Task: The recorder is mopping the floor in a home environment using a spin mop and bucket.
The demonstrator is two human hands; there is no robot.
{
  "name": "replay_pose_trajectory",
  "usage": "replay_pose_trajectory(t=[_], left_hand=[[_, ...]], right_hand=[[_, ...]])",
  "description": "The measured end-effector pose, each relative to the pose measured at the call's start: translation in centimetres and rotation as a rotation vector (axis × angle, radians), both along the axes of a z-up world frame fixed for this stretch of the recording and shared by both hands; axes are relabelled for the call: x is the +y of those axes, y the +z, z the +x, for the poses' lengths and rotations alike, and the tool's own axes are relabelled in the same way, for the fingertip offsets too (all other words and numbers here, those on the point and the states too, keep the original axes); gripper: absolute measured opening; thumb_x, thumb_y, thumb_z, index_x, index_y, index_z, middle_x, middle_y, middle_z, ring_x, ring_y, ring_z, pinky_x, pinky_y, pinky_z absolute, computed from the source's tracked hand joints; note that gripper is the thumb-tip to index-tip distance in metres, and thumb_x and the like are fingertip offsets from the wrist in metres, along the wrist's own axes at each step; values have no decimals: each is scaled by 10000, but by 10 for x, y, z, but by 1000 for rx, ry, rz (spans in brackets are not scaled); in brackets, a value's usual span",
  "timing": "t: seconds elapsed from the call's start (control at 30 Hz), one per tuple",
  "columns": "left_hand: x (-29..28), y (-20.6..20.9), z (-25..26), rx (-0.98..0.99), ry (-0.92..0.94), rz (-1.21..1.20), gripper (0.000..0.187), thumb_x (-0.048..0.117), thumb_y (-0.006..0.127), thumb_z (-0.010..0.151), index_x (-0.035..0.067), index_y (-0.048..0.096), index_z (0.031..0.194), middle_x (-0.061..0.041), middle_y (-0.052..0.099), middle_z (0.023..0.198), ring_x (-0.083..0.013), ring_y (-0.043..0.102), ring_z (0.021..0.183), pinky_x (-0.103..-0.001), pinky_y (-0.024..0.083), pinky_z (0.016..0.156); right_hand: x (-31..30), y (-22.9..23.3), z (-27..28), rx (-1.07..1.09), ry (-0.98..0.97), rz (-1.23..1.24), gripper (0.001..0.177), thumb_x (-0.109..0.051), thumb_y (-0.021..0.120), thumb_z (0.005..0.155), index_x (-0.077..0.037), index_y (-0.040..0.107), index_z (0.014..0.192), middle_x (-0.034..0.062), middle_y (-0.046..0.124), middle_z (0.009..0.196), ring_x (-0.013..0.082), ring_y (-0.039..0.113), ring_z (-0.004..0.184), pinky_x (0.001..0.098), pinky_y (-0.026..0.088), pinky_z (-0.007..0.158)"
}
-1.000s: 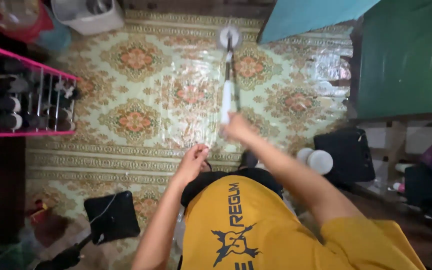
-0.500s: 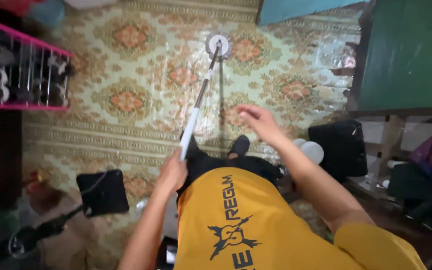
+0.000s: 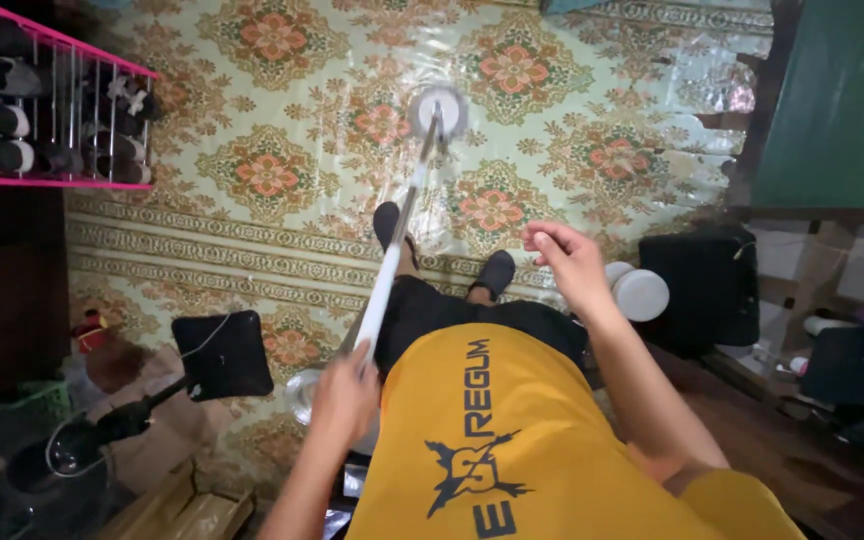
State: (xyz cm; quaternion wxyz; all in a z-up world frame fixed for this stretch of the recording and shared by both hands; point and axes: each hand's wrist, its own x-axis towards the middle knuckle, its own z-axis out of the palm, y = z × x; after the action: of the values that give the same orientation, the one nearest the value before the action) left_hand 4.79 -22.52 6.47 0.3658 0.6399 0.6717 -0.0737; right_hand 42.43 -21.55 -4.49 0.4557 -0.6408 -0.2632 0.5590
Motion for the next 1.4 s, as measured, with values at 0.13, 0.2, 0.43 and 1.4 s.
replay_pose_trajectory(t=[0.13, 0.2, 0.43, 1.4], left_hand=[[123, -57, 57, -28, -45, 1, 416, 246, 546, 960, 116, 655, 1340, -318, 696, 939, -491, 692, 897, -565, 560, 791], [189, -89, 84, -48, -127, 48, 408, 229, 524, 955, 72, 679, 1298, -315, 694, 1063, -501, 665, 1040, -573, 523, 930], [309, -177, 101, -129, -240, 292, 375, 193, 526, 934, 122, 691, 1264, -255, 675, 1205, -459, 675, 1036, -537, 530, 895], [186, -47, 3, 73, -124, 28, 378, 355, 474, 1082, 110, 686, 1277, -291, 709, 948, -481, 693, 913, -593, 540, 828]], right_hand=[[-2, 27, -5, -35, -19, -5, 294, -158, 603, 1034, -9, 679, 1275, 48, 740, 1140, 109, 697, 1015, 267, 553, 837], [-7, 36, -2, -137, -18, 60, 289, -137, 610, 1039, 4, 684, 1280, 49, 745, 1102, 95, 687, 1003, 248, 538, 895], [-17, 73, -6, -351, -103, -60, 235, -107, 641, 1054, 19, 714, 1239, 54, 739, 1062, 88, 663, 963, 245, 527, 877], [87, 78, -43, -225, 187, -103, 345, -182, 644, 984, -98, 696, 1314, 48, 764, 1145, 107, 681, 934, 294, 568, 760]])
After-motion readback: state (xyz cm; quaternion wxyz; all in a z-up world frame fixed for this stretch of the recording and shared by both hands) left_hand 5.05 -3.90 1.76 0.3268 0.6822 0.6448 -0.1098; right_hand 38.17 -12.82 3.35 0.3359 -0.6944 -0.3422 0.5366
